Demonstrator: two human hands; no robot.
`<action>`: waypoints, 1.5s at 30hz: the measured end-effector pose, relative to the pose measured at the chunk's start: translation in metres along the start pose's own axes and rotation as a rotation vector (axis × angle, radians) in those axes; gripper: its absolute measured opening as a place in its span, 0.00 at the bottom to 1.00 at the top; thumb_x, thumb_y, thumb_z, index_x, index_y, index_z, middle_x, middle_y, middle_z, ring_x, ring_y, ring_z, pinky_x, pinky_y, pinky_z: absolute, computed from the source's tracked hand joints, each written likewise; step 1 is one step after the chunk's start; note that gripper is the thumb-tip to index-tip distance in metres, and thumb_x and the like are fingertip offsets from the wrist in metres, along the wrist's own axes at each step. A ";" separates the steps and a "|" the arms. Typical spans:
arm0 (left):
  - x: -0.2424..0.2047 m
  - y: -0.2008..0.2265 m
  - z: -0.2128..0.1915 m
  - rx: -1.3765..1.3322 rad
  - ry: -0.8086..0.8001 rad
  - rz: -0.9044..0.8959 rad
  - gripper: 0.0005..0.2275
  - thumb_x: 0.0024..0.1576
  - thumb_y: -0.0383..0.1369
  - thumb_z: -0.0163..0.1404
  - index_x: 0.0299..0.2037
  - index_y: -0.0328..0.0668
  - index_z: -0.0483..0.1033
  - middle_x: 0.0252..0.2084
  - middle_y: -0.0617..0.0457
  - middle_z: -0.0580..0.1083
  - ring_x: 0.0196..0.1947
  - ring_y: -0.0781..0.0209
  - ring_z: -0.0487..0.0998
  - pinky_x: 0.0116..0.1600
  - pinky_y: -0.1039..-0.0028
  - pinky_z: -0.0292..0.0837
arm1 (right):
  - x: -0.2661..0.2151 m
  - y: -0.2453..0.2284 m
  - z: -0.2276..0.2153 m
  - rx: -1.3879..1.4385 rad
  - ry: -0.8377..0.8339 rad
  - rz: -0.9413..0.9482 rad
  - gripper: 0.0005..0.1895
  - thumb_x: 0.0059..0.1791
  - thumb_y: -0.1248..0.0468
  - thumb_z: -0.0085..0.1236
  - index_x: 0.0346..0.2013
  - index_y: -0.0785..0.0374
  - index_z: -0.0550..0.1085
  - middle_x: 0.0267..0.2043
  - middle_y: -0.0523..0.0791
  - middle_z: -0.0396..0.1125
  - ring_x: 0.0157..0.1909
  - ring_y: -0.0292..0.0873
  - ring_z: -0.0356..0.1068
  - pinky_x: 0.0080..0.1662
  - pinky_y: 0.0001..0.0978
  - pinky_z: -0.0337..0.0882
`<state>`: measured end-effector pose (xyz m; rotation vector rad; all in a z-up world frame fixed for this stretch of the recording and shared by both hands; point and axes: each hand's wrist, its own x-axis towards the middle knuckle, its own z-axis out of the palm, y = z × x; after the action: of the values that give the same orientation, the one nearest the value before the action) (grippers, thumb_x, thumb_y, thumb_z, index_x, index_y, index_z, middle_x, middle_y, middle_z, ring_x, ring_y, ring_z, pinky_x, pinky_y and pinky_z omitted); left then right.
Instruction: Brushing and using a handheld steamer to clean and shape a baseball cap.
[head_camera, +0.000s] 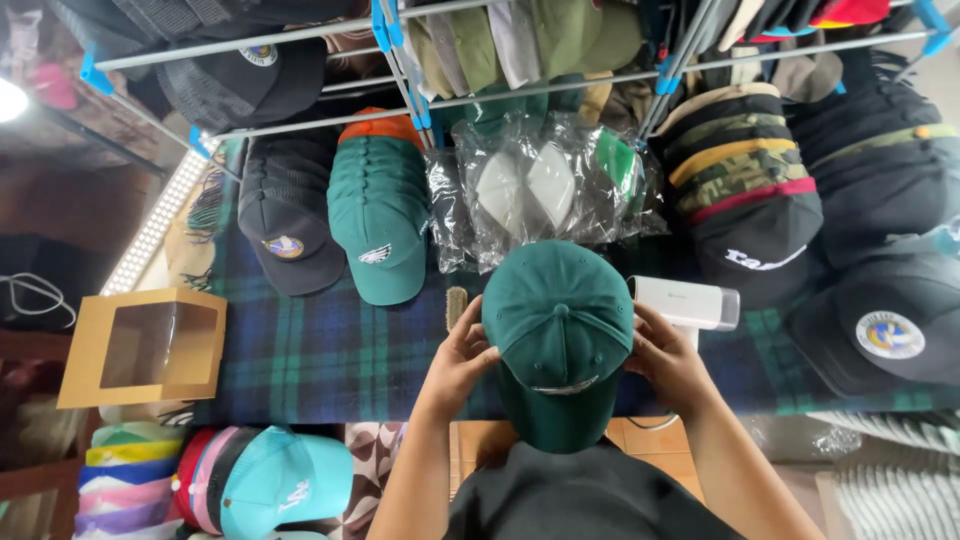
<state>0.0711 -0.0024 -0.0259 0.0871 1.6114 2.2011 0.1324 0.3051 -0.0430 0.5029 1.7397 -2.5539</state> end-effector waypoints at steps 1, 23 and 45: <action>-0.005 -0.001 -0.004 -0.002 -0.015 0.000 0.39 0.55 0.23 0.61 0.76 0.50 0.54 0.45 0.48 0.75 0.40 0.64 0.79 0.50 0.70 0.79 | -0.009 0.000 0.004 -0.001 0.012 -0.009 0.28 0.53 0.73 0.51 0.70 0.64 0.65 0.42 0.50 0.68 0.39 0.44 0.74 0.34 0.34 0.81; -0.064 -0.125 -0.038 -0.326 0.078 -0.342 0.09 0.59 0.28 0.57 0.48 0.42 0.73 0.34 0.53 0.70 0.26 0.66 0.68 0.32 0.80 0.65 | -0.112 0.092 -0.011 0.131 0.390 0.075 0.08 0.52 0.58 0.59 0.44 0.54 0.72 0.35 0.40 0.68 0.36 0.39 0.68 0.35 0.31 0.65; 0.003 -0.172 0.001 -0.467 0.410 -0.145 0.05 0.67 0.32 0.50 0.47 0.42 0.75 0.31 0.55 0.73 0.32 0.67 0.76 0.40 0.77 0.75 | 0.009 0.115 -0.022 0.246 0.328 0.226 0.05 0.57 0.63 0.52 0.45 0.58 0.74 0.26 0.41 0.68 0.29 0.38 0.71 0.32 0.27 0.69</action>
<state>0.1180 0.0419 -0.1851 -0.6280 1.1872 2.5229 0.1509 0.2823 -0.1562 1.1138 1.3432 -2.6441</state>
